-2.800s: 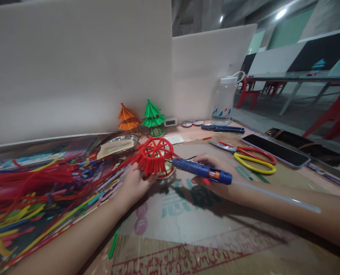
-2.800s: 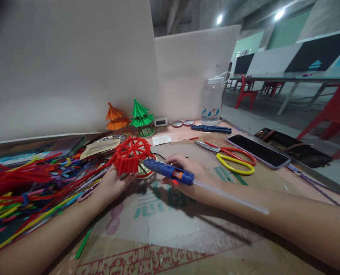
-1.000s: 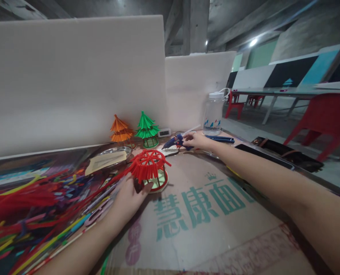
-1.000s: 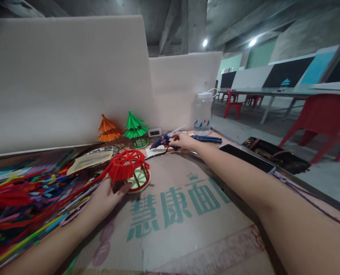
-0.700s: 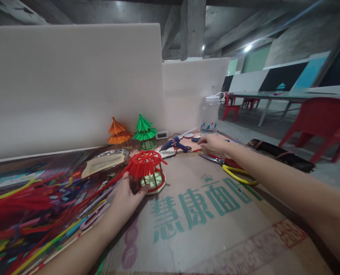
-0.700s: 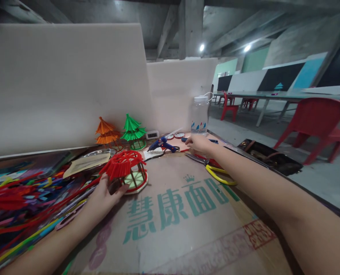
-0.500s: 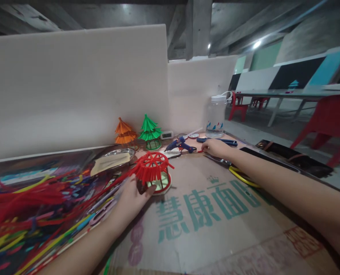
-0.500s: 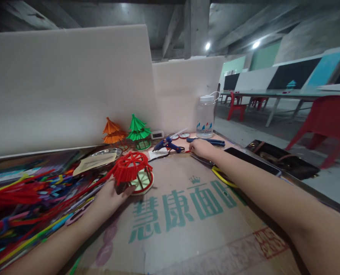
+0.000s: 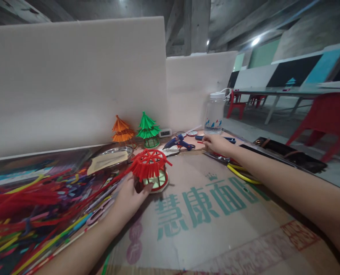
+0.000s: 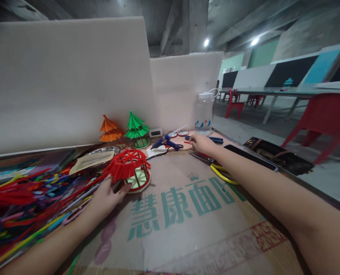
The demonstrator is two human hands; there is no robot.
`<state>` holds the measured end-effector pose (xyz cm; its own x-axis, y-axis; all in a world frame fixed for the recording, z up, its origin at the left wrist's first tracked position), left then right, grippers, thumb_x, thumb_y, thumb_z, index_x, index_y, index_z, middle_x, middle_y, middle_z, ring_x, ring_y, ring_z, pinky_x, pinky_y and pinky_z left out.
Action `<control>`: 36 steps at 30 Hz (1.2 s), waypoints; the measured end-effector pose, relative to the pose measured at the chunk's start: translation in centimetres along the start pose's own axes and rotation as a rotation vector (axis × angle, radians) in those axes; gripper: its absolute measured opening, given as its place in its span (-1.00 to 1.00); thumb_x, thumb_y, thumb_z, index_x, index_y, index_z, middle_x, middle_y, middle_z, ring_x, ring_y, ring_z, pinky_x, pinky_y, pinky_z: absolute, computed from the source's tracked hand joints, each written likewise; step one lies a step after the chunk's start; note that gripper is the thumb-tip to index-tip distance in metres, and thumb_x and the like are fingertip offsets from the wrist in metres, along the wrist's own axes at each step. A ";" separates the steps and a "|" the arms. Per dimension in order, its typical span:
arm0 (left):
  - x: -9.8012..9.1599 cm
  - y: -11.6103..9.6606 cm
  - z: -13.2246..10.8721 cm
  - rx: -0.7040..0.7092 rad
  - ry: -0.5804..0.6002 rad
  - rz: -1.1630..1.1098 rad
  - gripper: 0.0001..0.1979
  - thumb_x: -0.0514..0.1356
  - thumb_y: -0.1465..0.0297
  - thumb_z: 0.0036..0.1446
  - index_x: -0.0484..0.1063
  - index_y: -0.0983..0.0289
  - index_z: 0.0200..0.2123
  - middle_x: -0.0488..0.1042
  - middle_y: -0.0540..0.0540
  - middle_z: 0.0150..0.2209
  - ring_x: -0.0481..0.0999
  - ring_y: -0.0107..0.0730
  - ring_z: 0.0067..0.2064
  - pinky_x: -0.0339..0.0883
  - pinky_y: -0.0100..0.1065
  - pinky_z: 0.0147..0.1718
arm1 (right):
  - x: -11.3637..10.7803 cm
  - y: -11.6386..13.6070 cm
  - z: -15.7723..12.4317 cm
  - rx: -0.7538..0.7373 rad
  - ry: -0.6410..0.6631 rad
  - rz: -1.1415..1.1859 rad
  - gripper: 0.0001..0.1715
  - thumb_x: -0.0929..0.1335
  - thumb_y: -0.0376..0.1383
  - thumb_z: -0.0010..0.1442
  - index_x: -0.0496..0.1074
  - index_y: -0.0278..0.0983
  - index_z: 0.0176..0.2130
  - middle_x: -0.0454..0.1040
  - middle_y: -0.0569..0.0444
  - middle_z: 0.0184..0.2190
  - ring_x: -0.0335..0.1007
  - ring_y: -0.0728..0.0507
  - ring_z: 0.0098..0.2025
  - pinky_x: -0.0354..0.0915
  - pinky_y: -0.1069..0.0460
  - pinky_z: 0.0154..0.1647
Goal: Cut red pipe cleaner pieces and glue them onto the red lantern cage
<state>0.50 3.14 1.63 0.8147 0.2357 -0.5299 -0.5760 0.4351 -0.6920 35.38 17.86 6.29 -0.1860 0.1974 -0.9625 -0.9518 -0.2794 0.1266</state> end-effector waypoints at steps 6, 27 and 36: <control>-2.9 -1.3 1.7 -0.078 -0.115 -0.204 -0.52 0.30 0.08 0.05 0.46 0.28 -0.05 0.59 0.27 -0.01 0.55 0.06 0.09 0.39 -0.01 0.12 | -0.8 0.5 -0.4 -0.035 -0.001 -0.002 -0.71 0.28 -0.31 0.28 0.59 -0.33 -0.21 0.62 -0.12 -0.23 0.48 -0.19 -0.25 0.18 0.03 -0.33; -5.5 -2.1 2.6 0.037 -0.154 -0.024 -0.65 0.21 0.11 0.16 0.50 0.21 -0.11 0.64 0.15 -0.18 0.58 -0.04 -0.01 0.34 -0.03 0.14 | 0.5 18.6 -5.6 -0.419 0.096 0.058 -0.76 0.25 -0.31 0.35 0.47 -0.26 -0.08 0.59 -0.12 -0.12 0.51 -0.21 -0.15 0.28 -0.01 -0.18; -7.6 -3.2 3.7 0.015 -0.236 -0.192 -0.44 0.31 0.04 0.07 0.44 0.28 0.03 0.59 0.24 -0.02 0.56 -0.02 0.06 0.36 -0.06 0.15 | 0.6 18.3 -4.3 -0.379 0.057 0.100 -0.74 0.28 -0.20 0.35 0.48 -0.25 -0.09 0.61 -0.13 -0.24 0.52 -0.24 -0.23 0.25 -0.02 -0.27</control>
<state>-3.62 3.21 9.66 0.9028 0.3426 -0.2599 -0.4101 0.5041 -0.7601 18.92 8.83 7.00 -0.2488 0.1023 -0.9631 -0.7700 -0.6241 0.1326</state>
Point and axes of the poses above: each hand's wrist, its own z-axis towards the middle knuckle, its own x-axis out of the palm, y = z × x, the point moved 4 cm from there along z, towards the middle knuckle
